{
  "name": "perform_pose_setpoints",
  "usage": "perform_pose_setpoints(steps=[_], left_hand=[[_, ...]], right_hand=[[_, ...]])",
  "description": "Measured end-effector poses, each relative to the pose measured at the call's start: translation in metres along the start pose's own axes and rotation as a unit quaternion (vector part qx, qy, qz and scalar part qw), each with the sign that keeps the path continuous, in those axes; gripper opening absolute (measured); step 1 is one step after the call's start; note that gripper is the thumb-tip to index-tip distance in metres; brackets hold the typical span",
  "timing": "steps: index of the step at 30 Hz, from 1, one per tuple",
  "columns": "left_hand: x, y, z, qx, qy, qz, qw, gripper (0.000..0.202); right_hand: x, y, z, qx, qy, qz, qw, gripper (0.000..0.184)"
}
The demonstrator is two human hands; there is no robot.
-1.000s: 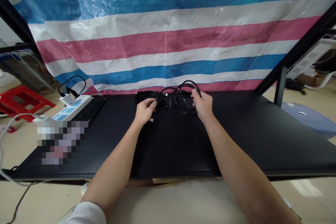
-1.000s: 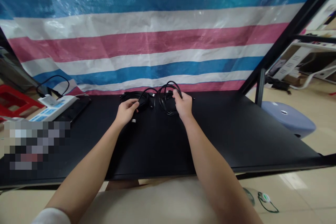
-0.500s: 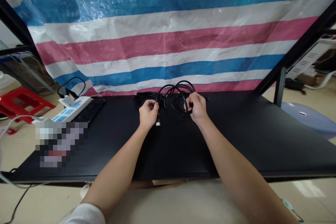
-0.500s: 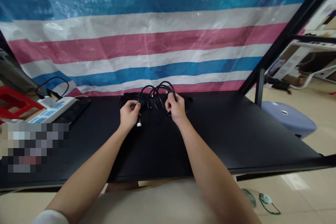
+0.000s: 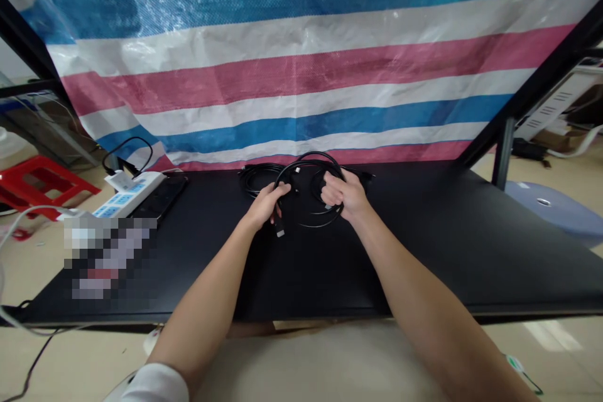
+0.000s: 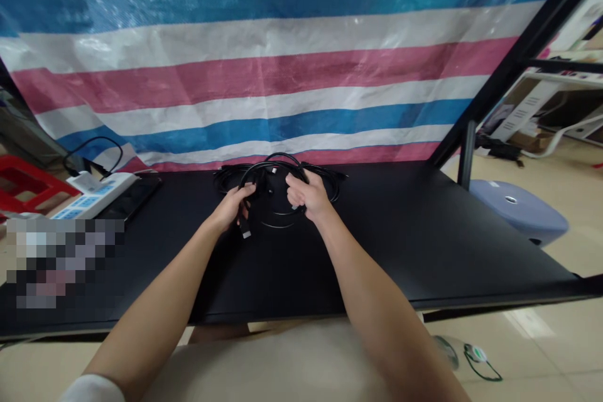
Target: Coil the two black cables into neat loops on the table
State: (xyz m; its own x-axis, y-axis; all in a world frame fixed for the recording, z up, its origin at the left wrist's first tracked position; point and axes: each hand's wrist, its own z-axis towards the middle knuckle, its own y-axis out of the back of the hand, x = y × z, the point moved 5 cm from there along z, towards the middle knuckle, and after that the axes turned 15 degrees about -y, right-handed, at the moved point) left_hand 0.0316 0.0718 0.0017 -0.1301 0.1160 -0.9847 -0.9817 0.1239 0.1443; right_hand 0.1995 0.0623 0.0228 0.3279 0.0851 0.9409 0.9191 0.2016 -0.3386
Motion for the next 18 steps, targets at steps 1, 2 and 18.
perform_pose_setpoints(steps=[1,2,18], left_hand=[[0.000,-0.001,-0.001,0.030,0.003,0.003,1.000,0.026],[-0.001,-0.001,-0.001,0.057,-0.002,0.013,0.998,0.025],[-0.008,0.023,0.000,0.151,-0.090,-0.038,0.984,0.032]], right_hand=[[0.000,-0.003,-0.002,0.027,0.000,-0.001,1.000,0.043],[-0.001,-0.005,-0.003,0.046,0.003,-0.006,0.999,0.048],[-0.016,0.001,0.004,-0.095,0.080,-0.393,0.911,0.035]])
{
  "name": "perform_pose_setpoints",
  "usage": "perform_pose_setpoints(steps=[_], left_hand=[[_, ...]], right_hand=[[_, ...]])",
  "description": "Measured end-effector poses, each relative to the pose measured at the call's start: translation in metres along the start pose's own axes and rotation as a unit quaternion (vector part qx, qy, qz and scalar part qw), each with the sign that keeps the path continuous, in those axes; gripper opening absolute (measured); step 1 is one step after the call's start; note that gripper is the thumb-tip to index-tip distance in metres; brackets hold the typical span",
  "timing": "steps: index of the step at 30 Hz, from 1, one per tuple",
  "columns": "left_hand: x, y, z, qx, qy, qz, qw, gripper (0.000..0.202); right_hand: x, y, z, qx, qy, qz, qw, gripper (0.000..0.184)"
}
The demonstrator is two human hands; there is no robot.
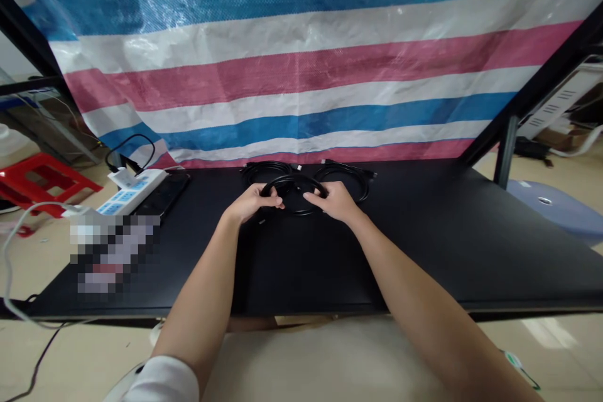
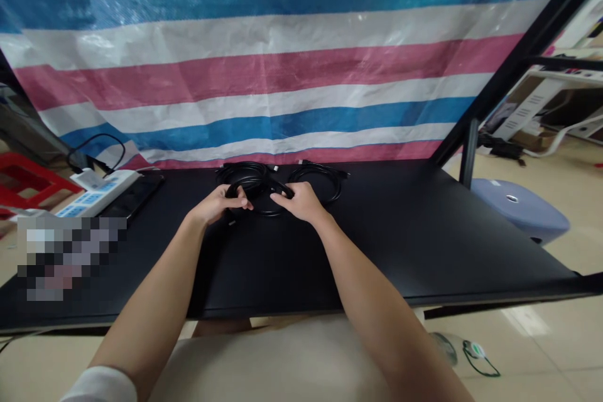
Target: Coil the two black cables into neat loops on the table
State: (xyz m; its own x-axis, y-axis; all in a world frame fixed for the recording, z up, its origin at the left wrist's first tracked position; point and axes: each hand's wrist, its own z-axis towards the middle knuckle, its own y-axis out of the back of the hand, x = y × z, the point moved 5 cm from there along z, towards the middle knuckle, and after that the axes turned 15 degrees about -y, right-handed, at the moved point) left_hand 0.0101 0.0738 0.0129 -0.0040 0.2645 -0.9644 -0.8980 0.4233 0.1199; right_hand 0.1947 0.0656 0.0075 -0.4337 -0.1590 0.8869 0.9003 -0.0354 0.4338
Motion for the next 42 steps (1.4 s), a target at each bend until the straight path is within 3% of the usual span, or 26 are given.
perform_pose_setpoints(steps=[3,8,11,15,18,22,25,27,31,34,39,42], left_hand=[[0.006,-0.002,0.003,-0.024,-0.015,-0.023,0.999,0.044],[0.014,-0.001,0.009,-0.197,-0.060,-0.129,0.970,0.053],[0.014,0.006,0.009,-0.243,-0.065,-0.185,0.950,0.050],[0.010,0.023,0.007,-0.258,-0.079,-0.243,0.932,0.038],[0.013,0.036,0.006,-0.293,-0.099,-0.260,0.914,0.035],[0.025,0.050,0.008,-0.372,-0.124,-0.181,0.902,0.042],[0.031,0.059,0.005,-0.446,-0.129,-0.046,0.884,0.038],[0.030,0.061,0.002,-0.459,-0.107,0.068,0.880,0.036],[0.025,0.056,-0.003,-0.395,-0.013,0.304,0.867,0.034],[0.019,0.044,-0.003,-0.311,0.002,0.421,0.852,0.030],[0.018,0.014,0.007,-0.065,-0.022,0.495,0.866,0.025],[0.019,0.009,0.008,-0.018,-0.022,0.512,0.859,0.028]], right_hand=[[-0.001,0.001,0.001,-0.041,0.022,-0.042,0.998,0.034],[-0.006,-0.003,0.000,-0.155,0.069,-0.142,0.975,0.035],[-0.008,-0.011,-0.002,-0.208,0.085,-0.187,0.956,0.037],[-0.005,-0.025,0.006,-0.226,0.067,-0.187,0.954,0.037],[0.002,-0.032,0.026,-0.201,-0.004,-0.186,0.962,0.033],[0.019,-0.042,0.055,-0.161,-0.106,-0.222,0.956,0.032],[0.029,-0.051,0.069,-0.131,-0.165,-0.242,0.947,0.029],[0.033,-0.056,0.074,-0.111,-0.202,-0.246,0.941,0.029],[0.035,-0.063,0.075,-0.083,-0.253,-0.253,0.930,0.030],[0.035,-0.063,0.071,-0.078,-0.265,-0.274,0.921,0.030],[0.030,-0.061,0.066,-0.092,-0.244,-0.320,0.911,0.033],[0.028,-0.059,0.063,-0.103,-0.195,-0.350,0.910,0.033]])
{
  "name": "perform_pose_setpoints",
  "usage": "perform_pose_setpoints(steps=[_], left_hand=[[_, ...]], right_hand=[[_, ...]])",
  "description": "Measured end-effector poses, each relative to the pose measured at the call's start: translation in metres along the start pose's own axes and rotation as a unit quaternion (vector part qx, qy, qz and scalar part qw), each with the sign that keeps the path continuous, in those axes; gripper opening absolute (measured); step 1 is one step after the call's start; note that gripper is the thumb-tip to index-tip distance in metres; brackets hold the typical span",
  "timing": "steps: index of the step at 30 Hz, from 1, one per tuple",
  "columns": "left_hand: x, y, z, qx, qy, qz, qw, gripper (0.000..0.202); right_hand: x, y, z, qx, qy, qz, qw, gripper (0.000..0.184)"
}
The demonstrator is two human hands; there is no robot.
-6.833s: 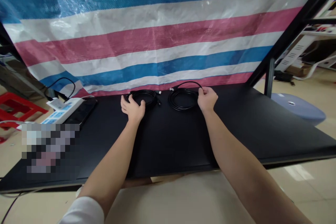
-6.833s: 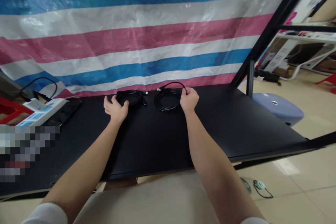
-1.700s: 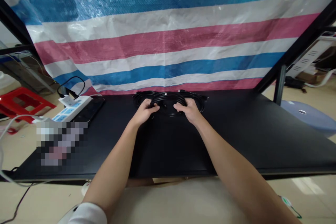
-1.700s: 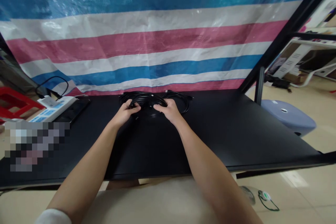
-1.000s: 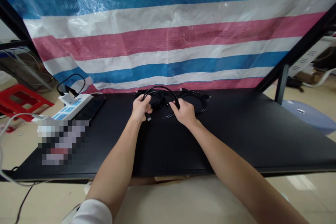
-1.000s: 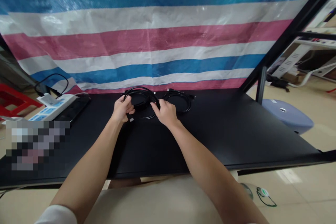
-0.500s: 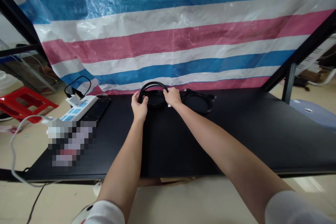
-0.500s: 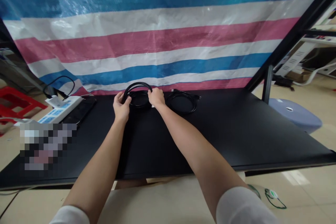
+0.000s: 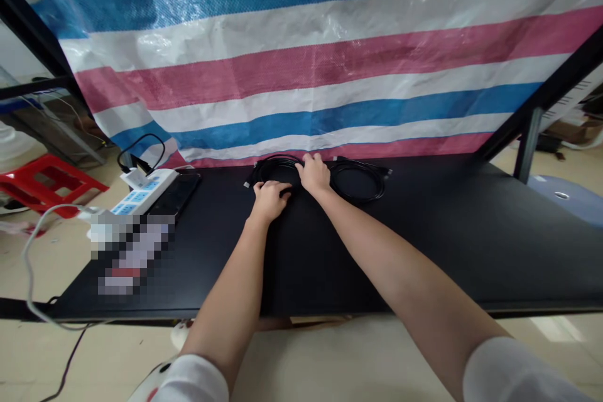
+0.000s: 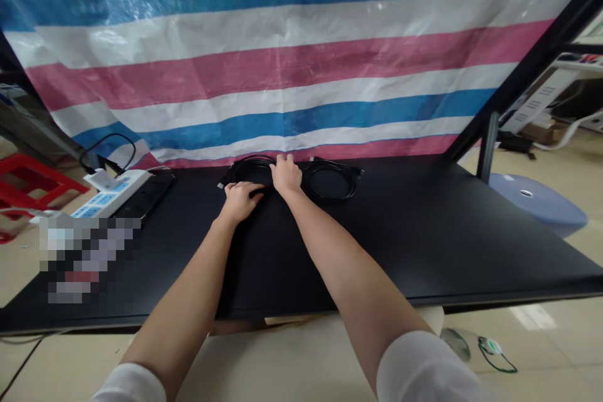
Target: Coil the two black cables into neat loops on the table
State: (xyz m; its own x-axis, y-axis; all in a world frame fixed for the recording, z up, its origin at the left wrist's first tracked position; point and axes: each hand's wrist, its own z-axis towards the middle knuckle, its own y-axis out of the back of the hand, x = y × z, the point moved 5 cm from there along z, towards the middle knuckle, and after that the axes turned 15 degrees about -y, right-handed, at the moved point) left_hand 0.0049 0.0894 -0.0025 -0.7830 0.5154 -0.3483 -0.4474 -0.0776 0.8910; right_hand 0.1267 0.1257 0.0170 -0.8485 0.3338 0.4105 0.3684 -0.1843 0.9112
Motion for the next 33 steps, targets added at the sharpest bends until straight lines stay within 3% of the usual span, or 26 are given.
perform_pose_setpoints(steps=[6,11,16,21,24,29,33], left_hand=[[0.003,-0.001,0.001,-0.051,-0.021,-0.018,0.998,0.031],[0.006,-0.005,0.001,-0.094,-0.027,-0.066,0.993,0.018],[0.005,-0.004,-0.001,-0.145,-0.040,-0.105,0.983,0.015],[0.001,0.001,-0.002,-0.144,-0.029,-0.075,0.986,0.022],[-0.001,0.005,-0.004,-0.156,-0.024,-0.058,0.986,0.027],[-0.001,0.008,-0.006,-0.187,-0.011,-0.041,0.982,0.029],[-0.006,0.005,-0.004,-0.198,-0.020,-0.038,0.979,0.026]], right_hand=[[-0.008,0.000,-0.004,0.001,0.153,-0.032,0.988,0.035],[-0.044,0.014,0.001,-0.039,0.196,0.052,0.978,0.027],[-0.111,0.033,0.013,-0.147,0.098,0.152,0.972,0.020],[-0.172,0.047,0.024,-0.227,-0.057,0.204,0.951,0.012],[-0.192,0.050,0.031,-0.199,-0.150,0.180,0.951,0.004],[-0.203,0.042,0.040,-0.080,-0.249,0.143,0.954,0.021],[-0.206,0.038,0.042,-0.097,-0.264,0.189,0.941,0.020]])
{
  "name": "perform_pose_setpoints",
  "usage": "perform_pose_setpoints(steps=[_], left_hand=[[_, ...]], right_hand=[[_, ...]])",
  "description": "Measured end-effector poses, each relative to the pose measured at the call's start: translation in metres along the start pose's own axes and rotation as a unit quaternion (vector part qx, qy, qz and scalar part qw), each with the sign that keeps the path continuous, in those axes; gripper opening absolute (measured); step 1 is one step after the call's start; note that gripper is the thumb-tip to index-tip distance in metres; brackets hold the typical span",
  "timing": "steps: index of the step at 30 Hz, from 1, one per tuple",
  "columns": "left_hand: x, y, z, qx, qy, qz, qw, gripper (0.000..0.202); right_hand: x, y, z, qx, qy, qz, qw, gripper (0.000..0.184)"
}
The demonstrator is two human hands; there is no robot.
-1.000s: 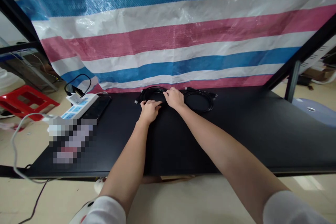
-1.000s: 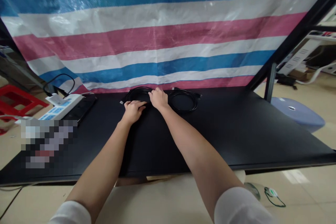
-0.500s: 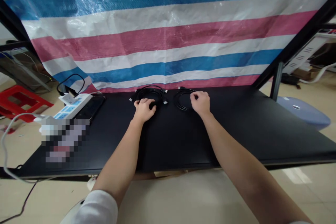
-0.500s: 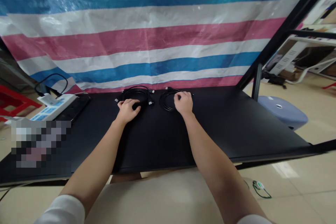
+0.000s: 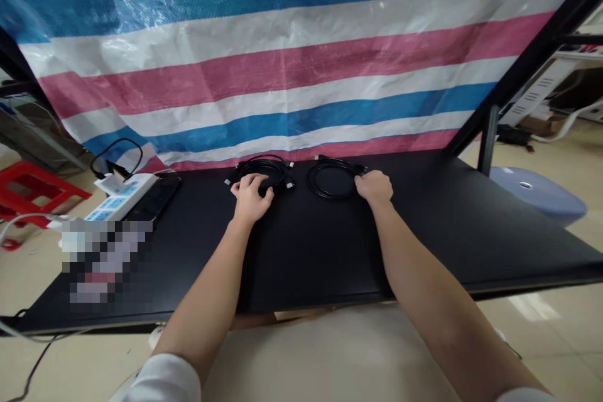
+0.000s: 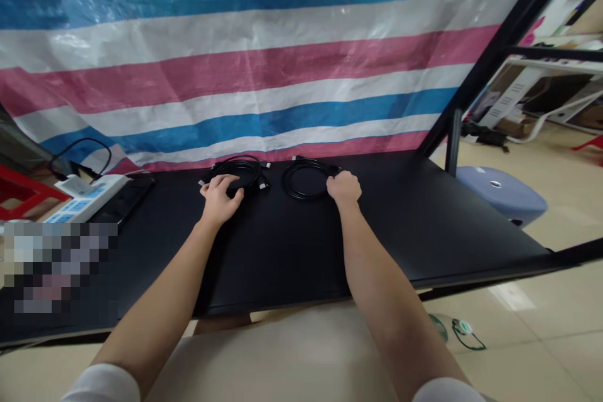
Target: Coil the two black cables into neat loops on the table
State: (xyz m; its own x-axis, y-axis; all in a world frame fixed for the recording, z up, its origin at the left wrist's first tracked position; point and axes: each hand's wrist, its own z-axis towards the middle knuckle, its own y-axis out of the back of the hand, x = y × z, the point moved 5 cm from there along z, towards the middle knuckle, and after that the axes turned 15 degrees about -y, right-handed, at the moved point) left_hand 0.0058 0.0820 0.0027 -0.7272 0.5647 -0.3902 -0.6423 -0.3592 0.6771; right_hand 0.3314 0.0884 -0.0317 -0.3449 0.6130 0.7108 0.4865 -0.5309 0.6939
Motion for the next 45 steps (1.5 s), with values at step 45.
perform_pose_setpoints(steps=[45], left_hand=[[0.004,-0.002,0.006,-0.220,0.239,-0.505,0.800,0.045]], right_hand=[[0.006,0.006,0.005,0.069,0.110,0.201,0.971,0.022]])
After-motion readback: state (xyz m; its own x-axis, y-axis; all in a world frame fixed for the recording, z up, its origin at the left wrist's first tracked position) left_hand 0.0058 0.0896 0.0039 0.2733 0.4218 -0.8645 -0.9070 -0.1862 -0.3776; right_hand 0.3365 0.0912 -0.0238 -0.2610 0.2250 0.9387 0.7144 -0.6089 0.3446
